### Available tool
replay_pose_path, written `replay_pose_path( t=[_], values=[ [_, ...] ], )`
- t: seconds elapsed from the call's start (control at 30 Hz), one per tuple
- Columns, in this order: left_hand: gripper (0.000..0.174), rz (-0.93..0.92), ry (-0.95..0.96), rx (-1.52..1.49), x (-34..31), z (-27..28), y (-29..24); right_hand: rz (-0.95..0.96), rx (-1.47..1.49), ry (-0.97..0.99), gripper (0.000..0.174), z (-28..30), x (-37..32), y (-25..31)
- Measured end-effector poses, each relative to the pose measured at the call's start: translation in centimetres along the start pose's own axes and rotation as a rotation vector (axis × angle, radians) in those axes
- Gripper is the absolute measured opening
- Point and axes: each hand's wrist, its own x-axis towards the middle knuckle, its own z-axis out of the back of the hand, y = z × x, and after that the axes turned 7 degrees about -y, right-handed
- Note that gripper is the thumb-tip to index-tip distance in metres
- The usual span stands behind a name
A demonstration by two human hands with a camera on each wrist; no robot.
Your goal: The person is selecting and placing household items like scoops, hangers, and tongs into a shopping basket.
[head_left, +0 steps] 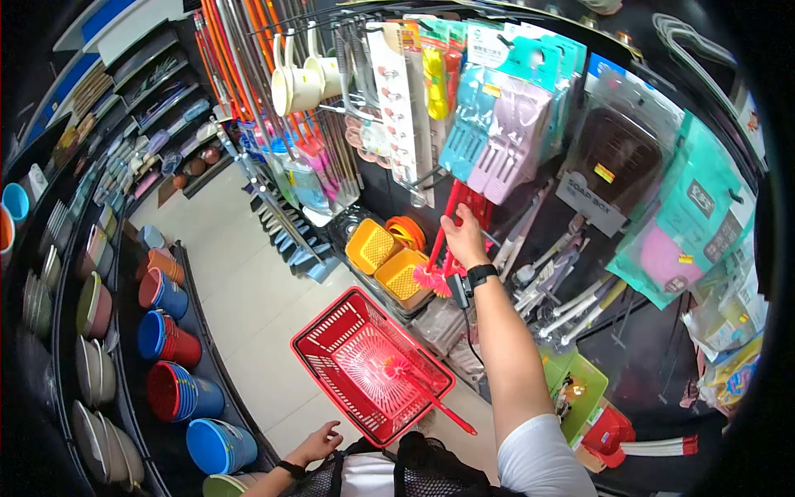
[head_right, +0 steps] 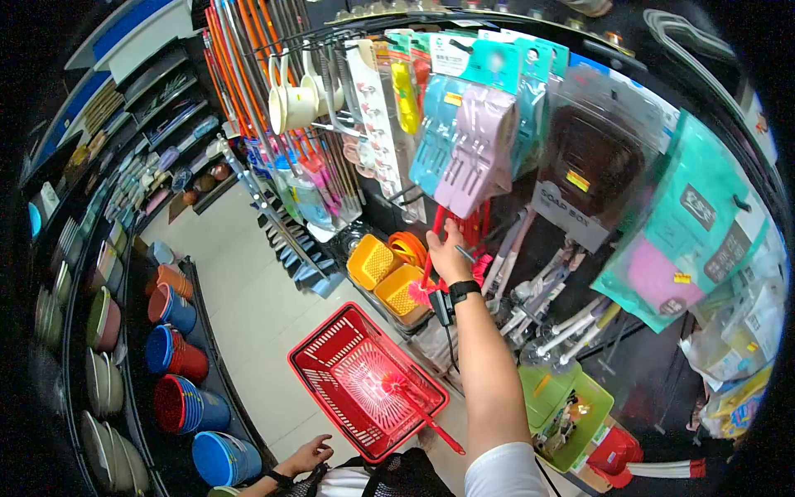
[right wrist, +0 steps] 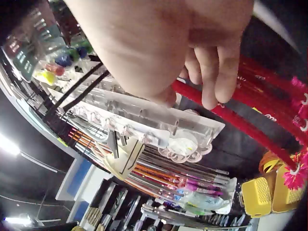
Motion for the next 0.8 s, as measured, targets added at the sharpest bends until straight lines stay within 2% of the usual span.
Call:
replay_pose_path(
  t=[0.07,0.1,0.17,0.2,0.23,0.33,0.4,0.5,0.53,0.6,0.67,0.8],
  values=[
    [0.061,0.07,0.0,-0.049,-1.2,-0.1,-0.6,0.017,-0.121,-0.023,0.059,-1.3,1.7,0.4],
    [0.061,0.074,-0.01,-0.058,-1.5,-0.2,-0.2,0.063,-0.109,-0.098,0.049,-2.2,2.1,0.3],
    [0.061,0.04,0.003,-0.053,-2.0,-0.8,0.8,0.047,-0.14,-0.064,0.038,-2.8,3.5,0.0],
    [0.061,0.066,0.024,-0.077,-2.2,-0.8,0.8,0.055,-0.189,-0.113,0.034,-3.3,3.7,-0.1],
    [0.061,0.066,0.021,-0.082,-2.1,-0.7,1.1,0.068,-0.085,-0.105,0.033,-3.5,4.0,-0.3],
    [0.061,0.049,0.053,-0.034,-1.5,0.2,0.7,-0.028,-0.133,-0.023,0.033,-3.5,4.3,1.1],
    [0.06,0.004,0.064,0.007,-1.0,1.0,-0.2,0.054,-0.176,-0.009,0.036,-2.7,2.7,3.3],
    [0.057,-0.087,0.003,0.016,0.5,1.8,-0.8,0.242,-0.057,-0.065,0.028,-3.4,0.3,3.8],
    [0.055,-0.133,-0.016,0.008,0.7,2.2,-1.3,0.252,-0.065,-0.057,0.028,-3.4,-0.4,4.6],
    [0.056,-0.183,-0.019,-0.003,1.2,3.4,-2.2,0.187,-0.083,0.076,0.024,-2.9,-2.1,6.3],
    [0.054,-0.296,-0.05,-0.01,1.7,4.3,-3.1,0.201,-0.105,0.091,0.025,-2.5,-4.0,8.0],
    [0.05,-0.378,-0.062,-0.133,2.9,5.9,-5.4,0.277,-0.134,0.095,0.022,-1.5,-7.7,11.0]
  ],
)
